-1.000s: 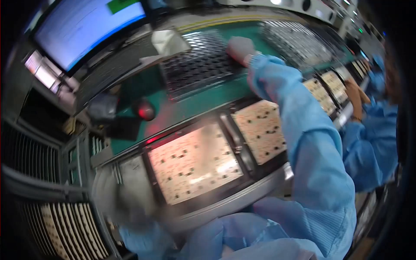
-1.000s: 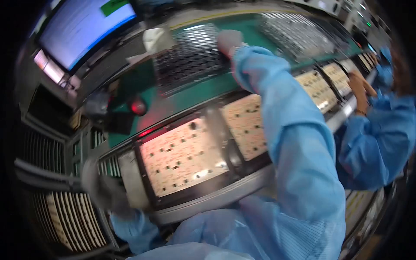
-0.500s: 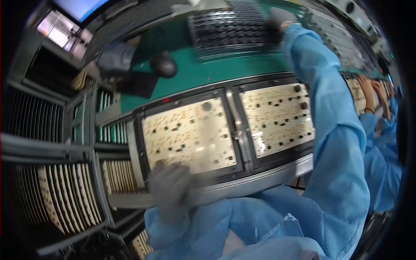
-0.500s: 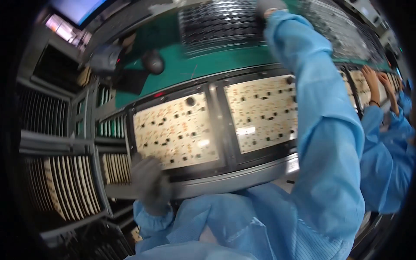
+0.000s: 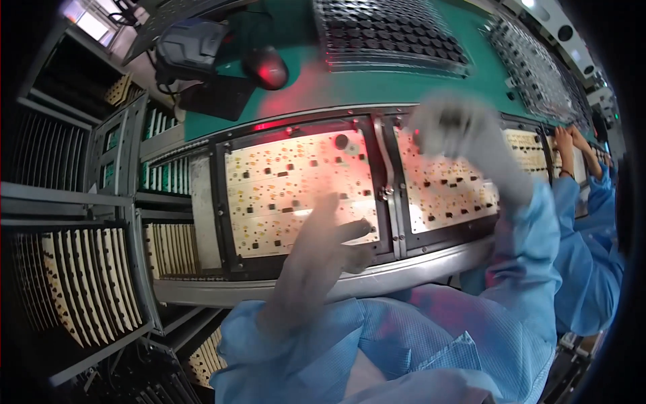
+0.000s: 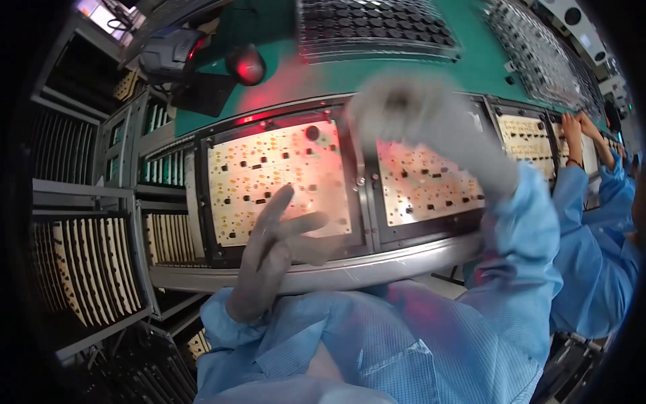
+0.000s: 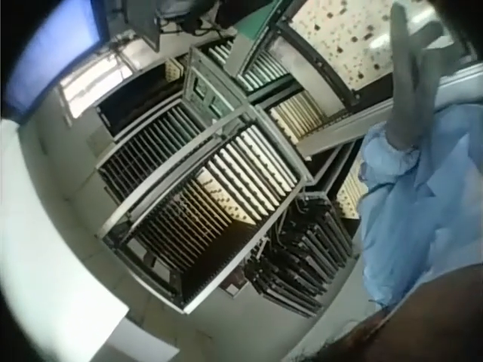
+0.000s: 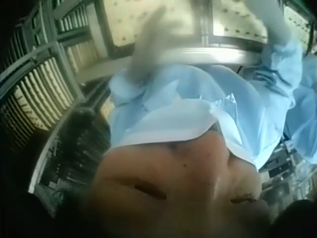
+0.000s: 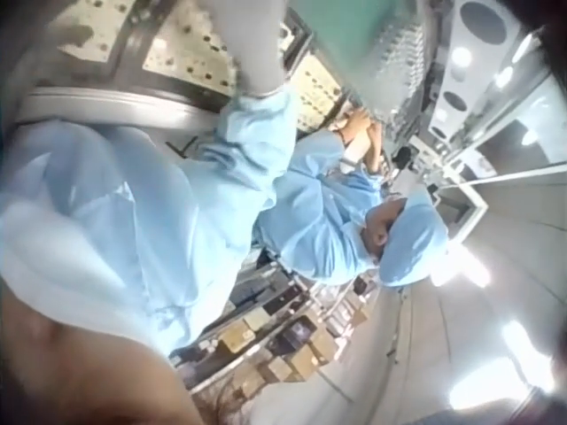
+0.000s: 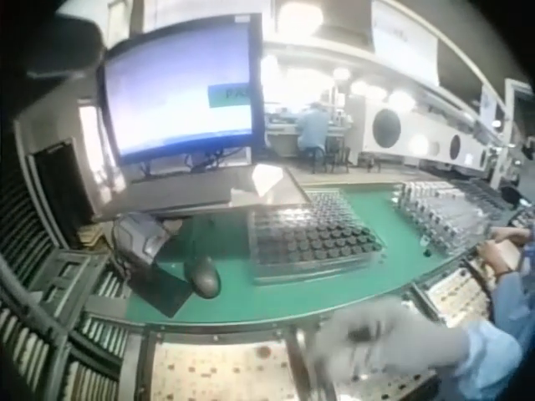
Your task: Assemble and inspect electronic circuit boards on a production line.
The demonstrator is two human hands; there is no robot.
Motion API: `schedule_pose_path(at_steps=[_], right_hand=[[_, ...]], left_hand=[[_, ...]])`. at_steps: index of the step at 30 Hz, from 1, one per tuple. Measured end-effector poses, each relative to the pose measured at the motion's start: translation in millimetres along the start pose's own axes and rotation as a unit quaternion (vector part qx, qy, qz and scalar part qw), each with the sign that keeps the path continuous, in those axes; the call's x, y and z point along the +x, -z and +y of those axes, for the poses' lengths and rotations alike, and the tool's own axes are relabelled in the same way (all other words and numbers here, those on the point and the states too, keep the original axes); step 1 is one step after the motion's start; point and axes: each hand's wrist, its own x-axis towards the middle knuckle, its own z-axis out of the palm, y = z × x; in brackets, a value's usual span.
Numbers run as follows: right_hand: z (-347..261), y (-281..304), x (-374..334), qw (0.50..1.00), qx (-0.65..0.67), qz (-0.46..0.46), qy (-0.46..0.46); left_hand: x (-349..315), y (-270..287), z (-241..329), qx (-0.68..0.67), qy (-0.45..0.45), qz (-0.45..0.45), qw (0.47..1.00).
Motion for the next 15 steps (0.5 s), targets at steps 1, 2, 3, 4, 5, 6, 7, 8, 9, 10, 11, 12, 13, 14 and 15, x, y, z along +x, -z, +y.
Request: schedule_pose_path(at_steps=[1, 2, 3, 4, 5, 6, 7, 8, 9, 10, 11, 12, 13, 14, 15], right_hand=[[14, -24, -25, 0.993, -0.011, -0.083, 0.083], [13, -46, -45, 0.987, -0.075, -0.084, 0.113], [14, -60, -55, 0.976, -0.138, -0.087, 0.143], [14, -65, -60, 0.977, -0.14, -0.079, 0.142], [13, -69, -64, 0.96, -0.25, -0.067, 0.108], [13, -69, -66, 0.929, -0.359, -0.054, 0.071], [12, -70, -66, 0.928, -0.363, -0.048, 0.07], [12, -71, -64, 0.907, -0.407, -0.035, 0.103], [12, -72, -66, 0.882, -0.451, -0.024, 0.132], [15, -72, -68, 0.872, -0.467, -0.043, 0.141], [14, -71, -70, 0.871, -0.471, -0.041, 0.137], [15, -74, -68, 0.859, -0.49, -0.037, 0.14], [17, -77, -67, 0.848, -0.508, -0.035, 0.144], [20, -79, -69, 0.85, -0.504, -0.041, 0.147], [22, -80, -71, 0.867, -0.484, -0.042, 0.111]], left_hand=[[2, -7, 1, -0.02, 0.046, -0.015, 0.999], [6, -15, 5, -0.04, 0.091, -0.038, 0.994], [11, -20, 7, -0.056, 0.136, -0.059, 0.987], [15, -25, 9, -0.067, 0.179, -0.073, 0.979], [17, -28, 11, -0.077, 0.222, -0.086, 0.968], [22, -23, 7, 0.011, 0.245, -0.102, 0.964], [20, -28, -3, 0.012, 0.243, -0.109, 0.964], [15, -35, -14, -0.158, 0.213, -0.077, 0.961], [13, -43, -17, -0.326, 0.18, -0.043, 0.927], [16, -43, -16, -0.328, 0.181, -0.049, 0.926], [21, -41, -11, -0.344, 0.144, -0.112, 0.921], [23, -38, -7, -0.356, 0.106, -0.164, 0.914], [23, -38, -5, -0.357, 0.106, -0.158, 0.915], [22, -37, -5, -0.275, 0.082, -0.154, 0.946], [20, -35, -2, -0.19, 0.054, -0.14, 0.97]])
